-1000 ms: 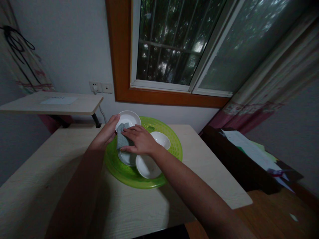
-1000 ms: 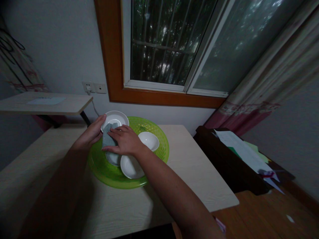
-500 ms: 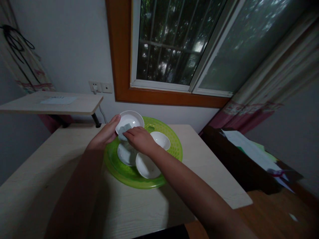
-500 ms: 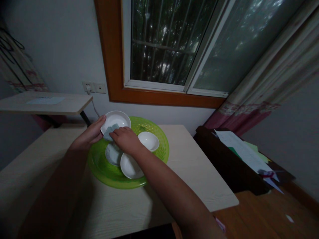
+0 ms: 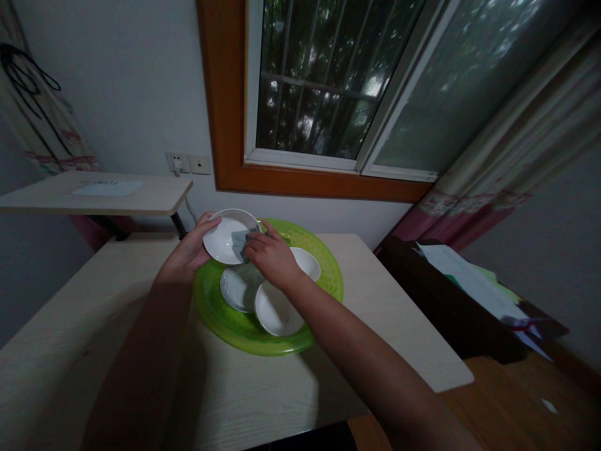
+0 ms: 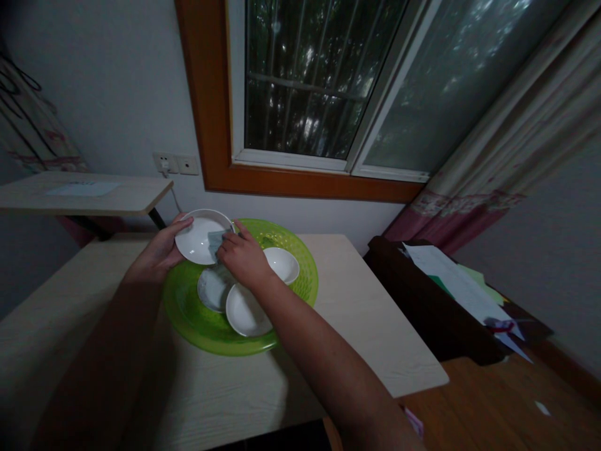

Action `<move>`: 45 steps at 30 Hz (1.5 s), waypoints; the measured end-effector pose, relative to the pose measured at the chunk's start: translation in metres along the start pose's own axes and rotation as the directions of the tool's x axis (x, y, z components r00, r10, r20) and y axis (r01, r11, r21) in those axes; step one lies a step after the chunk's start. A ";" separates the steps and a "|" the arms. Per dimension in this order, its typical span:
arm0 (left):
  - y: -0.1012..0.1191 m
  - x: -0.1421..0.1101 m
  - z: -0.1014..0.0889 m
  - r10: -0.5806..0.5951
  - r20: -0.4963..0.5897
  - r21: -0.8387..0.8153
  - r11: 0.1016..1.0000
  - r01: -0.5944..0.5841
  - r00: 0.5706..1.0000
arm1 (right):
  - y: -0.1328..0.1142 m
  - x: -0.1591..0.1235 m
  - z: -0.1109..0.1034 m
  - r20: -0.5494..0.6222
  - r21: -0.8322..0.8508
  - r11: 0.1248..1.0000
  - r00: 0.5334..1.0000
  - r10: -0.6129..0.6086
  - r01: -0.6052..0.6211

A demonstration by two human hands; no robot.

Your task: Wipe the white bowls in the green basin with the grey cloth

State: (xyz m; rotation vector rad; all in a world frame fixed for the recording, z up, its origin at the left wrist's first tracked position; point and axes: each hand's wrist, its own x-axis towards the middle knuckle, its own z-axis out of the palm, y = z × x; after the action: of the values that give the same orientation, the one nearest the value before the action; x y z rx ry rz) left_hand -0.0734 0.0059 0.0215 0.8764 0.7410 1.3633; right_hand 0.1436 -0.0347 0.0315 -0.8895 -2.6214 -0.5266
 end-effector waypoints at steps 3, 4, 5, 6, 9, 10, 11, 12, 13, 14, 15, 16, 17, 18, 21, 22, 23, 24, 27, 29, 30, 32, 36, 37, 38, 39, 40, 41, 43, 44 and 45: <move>-0.001 0.000 0.002 -0.016 -0.007 0.005 1.000 0.016 1.000 | 0.000 -0.002 -0.001 0.002 -0.051 0.998 1.000 0.021 -0.021; -0.002 -0.001 0.003 -0.015 -0.008 0.007 1.000 0.015 1.000 | -0.001 -0.002 -0.001 0.010 -0.066 0.997 1.000 0.029 -0.028; -0.002 -0.001 0.004 -0.010 -0.004 0.006 1.000 0.010 1.000 | -0.001 -0.001 -0.001 0.021 -0.075 0.997 0.999 0.038 -0.036; -0.003 -0.001 0.005 -0.003 0.003 0.005 1.000 0.003 1.000 | -0.002 -0.001 0.000 0.035 -0.077 0.996 0.998 0.049 -0.046; -0.006 -0.001 0.007 0.015 0.026 0.006 1.000 -0.016 1.000 | -0.004 0.001 0.001 0.094 -0.046 0.995 0.991 0.092 -0.088; -0.006 -0.001 0.007 0.019 0.031 0.008 1.000 -0.020 0.999 | -0.004 0.002 0.001 0.114 -0.031 0.994 0.988 0.106 -0.103; -0.006 -0.001 0.007 0.026 0.034 0.009 1.000 -0.026 0.999 | -0.005 0.002 0.002 0.129 -0.017 0.993 0.985 0.118 -0.117; -0.006 -0.001 0.008 0.033 0.035 0.009 0.999 -0.033 0.999 | -0.006 0.002 0.002 0.140 -0.005 0.992 0.982 0.123 -0.124; -0.005 -0.001 0.008 0.037 0.034 0.010 0.999 -0.038 0.999 | -0.008 0.003 0.003 0.146 0.005 0.992 0.981 0.125 -0.127; -0.005 -0.002 0.008 0.040 0.028 0.014 0.999 -0.041 0.999 | -0.009 0.003 0.004 0.150 0.016 0.992 0.981 0.124 -0.127; -0.005 -0.002 0.009 0.042 0.019 0.019 0.999 -0.042 0.999 | -0.010 0.003 0.005 0.154 0.027 0.992 0.981 0.118 -0.123; -0.004 -0.003 0.009 0.043 0.007 0.026 0.999 -0.043 0.999 | -0.011 0.002 0.006 0.159 0.040 0.992 0.981 0.109 -0.116; -0.004 -0.004 0.009 0.042 -0.006 0.035 0.999 -0.041 0.999 | -0.012 0.002 0.008 0.163 0.054 0.993 0.982 0.098 -0.108; -0.004 -0.004 0.009 0.041 -0.018 0.044 0.998 -0.040 0.999 | -0.012 0.001 0.011 0.163 0.068 0.993 0.983 0.084 -0.096; -0.003 -0.007 0.011 0.048 -0.043 0.075 0.996 -0.045 0.998 | -0.015 -0.001 0.018 0.149 0.117 0.992 0.988 0.031 -0.049; -0.003 -0.008 0.012 0.055 -0.049 0.085 0.995 -0.051 0.997 | -0.016 -0.002 0.020 0.144 0.140 0.989 0.989 0.017 -0.038; -0.003 -0.009 0.013 0.061 -0.053 0.092 0.994 -0.056 0.997 | -0.017 -0.002 0.021 0.140 0.168 0.985 0.990 0.008 -0.032; -0.003 -0.010 0.014 0.066 -0.054 0.097 0.993 -0.060 0.996 | -0.019 -0.002 0.021 0.135 0.197 0.980 0.991 0.004 -0.031; -0.002 -0.013 0.015 0.062 -0.049 0.090 0.994 -0.058 0.997 | -0.022 -0.002 0.016 0.122 0.268 0.961 0.992 0.039 -0.070; -0.003 -0.013 0.015 0.063 -0.051 0.081 0.995 -0.059 0.997 | -0.022 0.000 0.013 0.124 0.284 0.953 0.990 0.074 -0.107; -0.003 -0.012 0.015 0.066 -0.052 0.077 0.995 -0.062 0.996 | -0.021 0.000 0.013 0.127 0.283 0.952 0.988 0.086 -0.119; -0.003 -0.010 0.013 0.075 -0.056 0.075 0.995 -0.071 0.996 | -0.018 0.001 0.014 0.132 0.263 0.957 0.987 0.091 -0.124; -0.004 -0.007 0.011 0.068 -0.070 0.079 0.995 -0.062 0.995 | -0.008 0.000 0.019 0.125 0.190 0.976 0.989 0.084 -0.107; -0.004 -0.007 0.011 0.066 -0.071 0.080 0.995 -0.060 0.995 | -0.006 -0.001 0.019 0.120 0.174 0.979 0.989 0.089 -0.109; -0.004 -0.007 0.011 0.065 -0.071 0.081 0.995 -0.060 0.995 | -0.004 -0.002 0.019 0.114 0.159 0.980 0.988 0.099 -0.117; -0.005 -0.007 0.010 0.066 -0.069 0.080 0.995 -0.060 0.995 | -0.003 -0.003 0.019 0.108 0.145 0.981 0.988 0.113 -0.128; -0.005 -0.006 0.010 0.067 -0.068 0.079 0.995 -0.062 0.995 | -0.002 -0.004 0.018 0.101 0.132 0.981 0.987 0.129 -0.141; -0.005 -0.006 0.010 0.067 -0.068 0.078 0.995 -0.061 0.995 | -0.002 -0.004 0.018 0.095 0.120 0.981 0.985 0.143 -0.154; -0.006 -0.005 0.010 0.066 -0.067 0.077 0.995 -0.061 0.996 | -0.003 -0.005 0.017 0.090 0.104 0.980 0.983 0.157 -0.167; -0.007 -0.005 0.009 0.068 -0.066 0.077 0.995 -0.063 0.996 | -0.004 -0.005 0.017 0.093 0.102 0.981 0.983 0.159 -0.168; -0.007 -0.005 0.009 0.070 -0.061 0.079 0.995 -0.065 0.996 | -0.006 -0.005 0.017 0.099 0.103 0.981 0.983 0.155 -0.166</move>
State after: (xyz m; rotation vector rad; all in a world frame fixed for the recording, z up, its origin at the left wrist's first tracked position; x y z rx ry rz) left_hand -0.0623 0.0003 0.0194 0.9290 0.8244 1.4357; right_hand 0.1403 -0.0337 0.0130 -1.1005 -2.5994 -0.3018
